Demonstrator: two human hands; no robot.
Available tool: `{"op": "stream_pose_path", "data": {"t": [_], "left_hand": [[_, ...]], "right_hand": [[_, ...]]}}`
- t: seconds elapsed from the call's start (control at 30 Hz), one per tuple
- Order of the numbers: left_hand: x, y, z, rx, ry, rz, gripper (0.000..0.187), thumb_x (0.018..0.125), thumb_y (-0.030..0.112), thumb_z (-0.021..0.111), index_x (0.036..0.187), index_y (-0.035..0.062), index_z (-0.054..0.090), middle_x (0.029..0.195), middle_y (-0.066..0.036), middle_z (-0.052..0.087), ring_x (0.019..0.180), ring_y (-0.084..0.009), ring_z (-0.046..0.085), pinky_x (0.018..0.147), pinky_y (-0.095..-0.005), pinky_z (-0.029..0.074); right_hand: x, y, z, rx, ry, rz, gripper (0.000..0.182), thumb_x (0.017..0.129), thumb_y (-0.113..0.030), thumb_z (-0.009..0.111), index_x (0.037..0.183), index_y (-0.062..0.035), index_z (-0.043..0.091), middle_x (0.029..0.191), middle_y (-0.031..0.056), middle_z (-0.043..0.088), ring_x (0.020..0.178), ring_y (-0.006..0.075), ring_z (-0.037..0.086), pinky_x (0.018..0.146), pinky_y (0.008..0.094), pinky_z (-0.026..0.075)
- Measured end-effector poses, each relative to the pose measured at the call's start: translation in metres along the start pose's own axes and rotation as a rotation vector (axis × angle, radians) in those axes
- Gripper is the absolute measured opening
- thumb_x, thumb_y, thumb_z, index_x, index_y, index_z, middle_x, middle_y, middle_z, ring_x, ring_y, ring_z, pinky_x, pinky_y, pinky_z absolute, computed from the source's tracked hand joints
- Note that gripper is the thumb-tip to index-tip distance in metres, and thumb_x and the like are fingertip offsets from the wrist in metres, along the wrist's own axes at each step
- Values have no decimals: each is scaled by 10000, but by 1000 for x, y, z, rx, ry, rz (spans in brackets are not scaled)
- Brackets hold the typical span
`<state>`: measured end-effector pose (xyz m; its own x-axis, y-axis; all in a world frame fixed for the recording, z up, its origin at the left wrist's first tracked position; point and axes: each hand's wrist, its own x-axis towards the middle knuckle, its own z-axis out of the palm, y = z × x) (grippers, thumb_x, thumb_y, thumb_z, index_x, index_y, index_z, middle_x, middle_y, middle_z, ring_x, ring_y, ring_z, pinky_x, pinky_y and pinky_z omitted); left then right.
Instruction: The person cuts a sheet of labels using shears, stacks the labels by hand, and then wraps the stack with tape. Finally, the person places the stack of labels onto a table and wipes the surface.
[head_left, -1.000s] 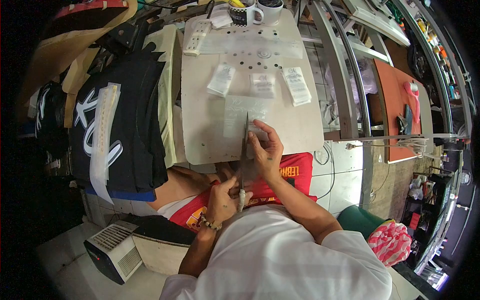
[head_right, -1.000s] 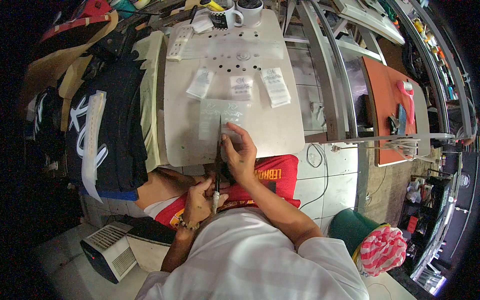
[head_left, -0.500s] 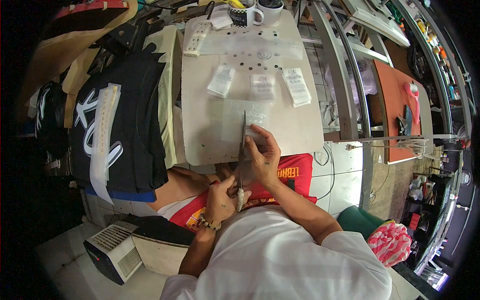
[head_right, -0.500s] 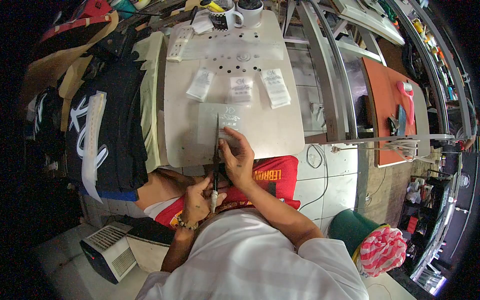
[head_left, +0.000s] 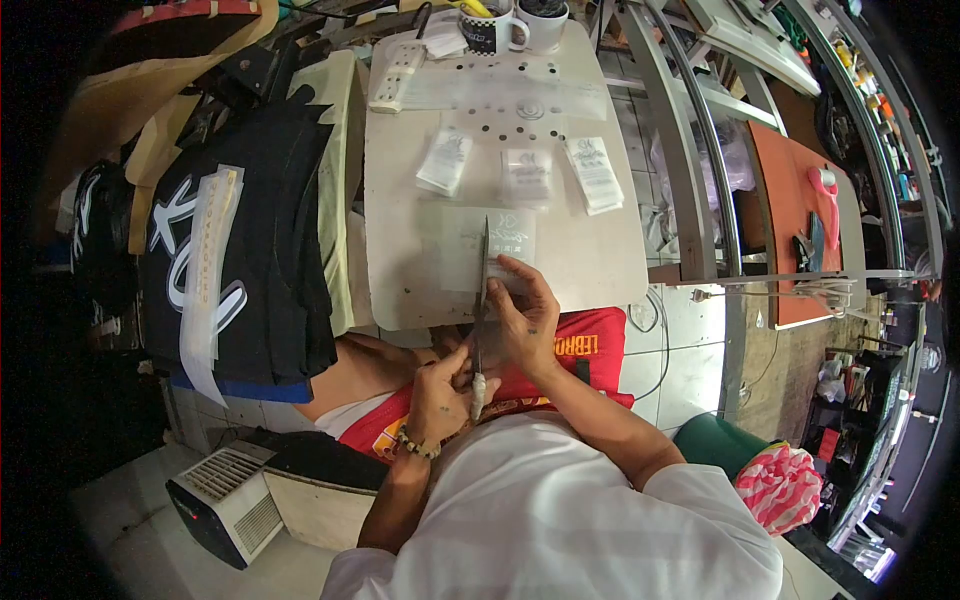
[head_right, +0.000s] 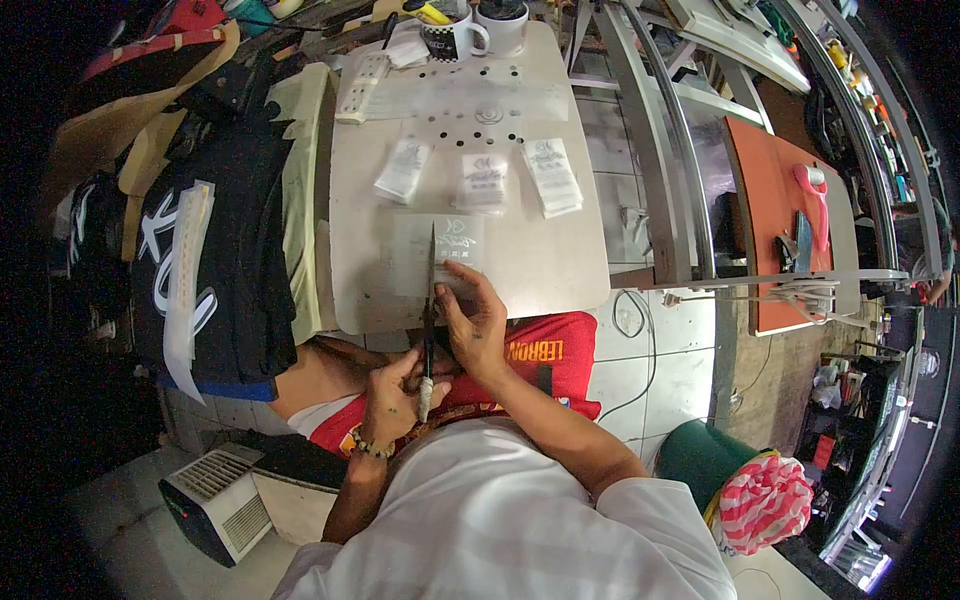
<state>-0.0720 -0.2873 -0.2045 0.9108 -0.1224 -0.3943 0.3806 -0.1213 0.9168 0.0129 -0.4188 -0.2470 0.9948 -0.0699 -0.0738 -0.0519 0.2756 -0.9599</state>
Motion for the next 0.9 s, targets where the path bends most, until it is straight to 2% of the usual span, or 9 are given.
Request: {"op": "stream_pose_path", "data": {"t": [0.1, 0.27, 0.33, 0.47, 0.57, 0.63, 0.73, 0.83, 0.9], "left_hand": [[2, -10, -1, -20, 7, 27, 552, 828, -20, 737, 1339, -58, 531, 1091, -105, 708, 972, -113, 650, 859, -260, 532], [5, -10, -2, -102, 10, 51, 516, 828, -17, 738, 1307, -55, 552, 1097, -99, 709, 967, -109, 652, 846, -252, 530], [6, -10, -4, 28, 34, 71, 641, 803, 26, 774, 1381, -58, 510, 953, -87, 711, 801, -58, 599, 699, -227, 523], [3, 8, -7, 155, 9, -45, 638, 807, 29, 775, 1382, -56, 510, 964, -63, 694, 787, -47, 567, 674, -211, 503], [7, -1, -6, -73, -15, -35, 611, 818, 11, 760, 1375, -50, 517, 977, -43, 681, 798, -39, 566, 670, -205, 506], [9, 14, -2, -138, 40, 51, 471, 818, 25, 779, 1254, -17, 606, 830, 64, 596, 700, -18, 533, 605, -187, 472], [10, 12, -3, -202, 10, -20, 479, 822, 21, 777, 1267, -7, 605, 892, 18, 663, 715, -30, 570, 609, -195, 487], [12, 0, -6, -215, -75, -36, 494, 812, 2, 777, 1273, -9, 599, 989, -59, 717, 742, -59, 627, 628, -218, 524], [4, 12, -10, -268, -148, -73, 533, 801, -3, 785, 1292, -9, 577, 1020, -97, 721, 757, -84, 650, 644, -238, 544]], "right_hand": [[1, 4, 0, -5, 11, -11, 351, 934, -11, 660, 1276, 11, 579, 958, 40, 680, 822, 64, 611, 743, 211, 502], [-3, 5, -2, -60, -20, -11, 355, 928, -6, 666, 1273, 7, 582, 984, 56, 694, 851, 78, 629, 766, 221, 512], [-3, 4, -2, -45, -31, 16, 358, 926, -5, 668, 1274, 6, 583, 993, 61, 698, 861, 82, 634, 775, 224, 514], [-5, 3, -4, -60, -40, 9, 360, 929, 21, 643, 1282, 12, 575, 1032, 74, 694, 907, 93, 642, 814, 236, 517], [-8, 1, -7, -118, -76, -6, 355, 927, 52, 607, 1279, 25, 573, 1098, 96, 672, 972, 122, 638, 861, 256, 514], [-9, 3, -10, -171, -107, -19, 348, 923, 64, 589, 1269, 36, 576, 1147, 114, 652, 1022, 145, 632, 891, 271, 511], [-9, 6, -12, -108, -106, -5, 384, 907, 99, 560, 1285, 36, 561, 1187, 131, 643, 1056, 176, 636, 921, 284, 509], [-12, -6, -20, -133, -113, -10, 405, 911, 98, 566, 1310, 32, 546, 1162, 99, 660, 1045, 121, 618, 920, 263, 492], [-14, -12, -30, -118, -50, 19, 422, 903, 103, 567, 1316, 27, 538, 1147, 90, 661, 963, 105, 636, 834, 235, 513]]}}
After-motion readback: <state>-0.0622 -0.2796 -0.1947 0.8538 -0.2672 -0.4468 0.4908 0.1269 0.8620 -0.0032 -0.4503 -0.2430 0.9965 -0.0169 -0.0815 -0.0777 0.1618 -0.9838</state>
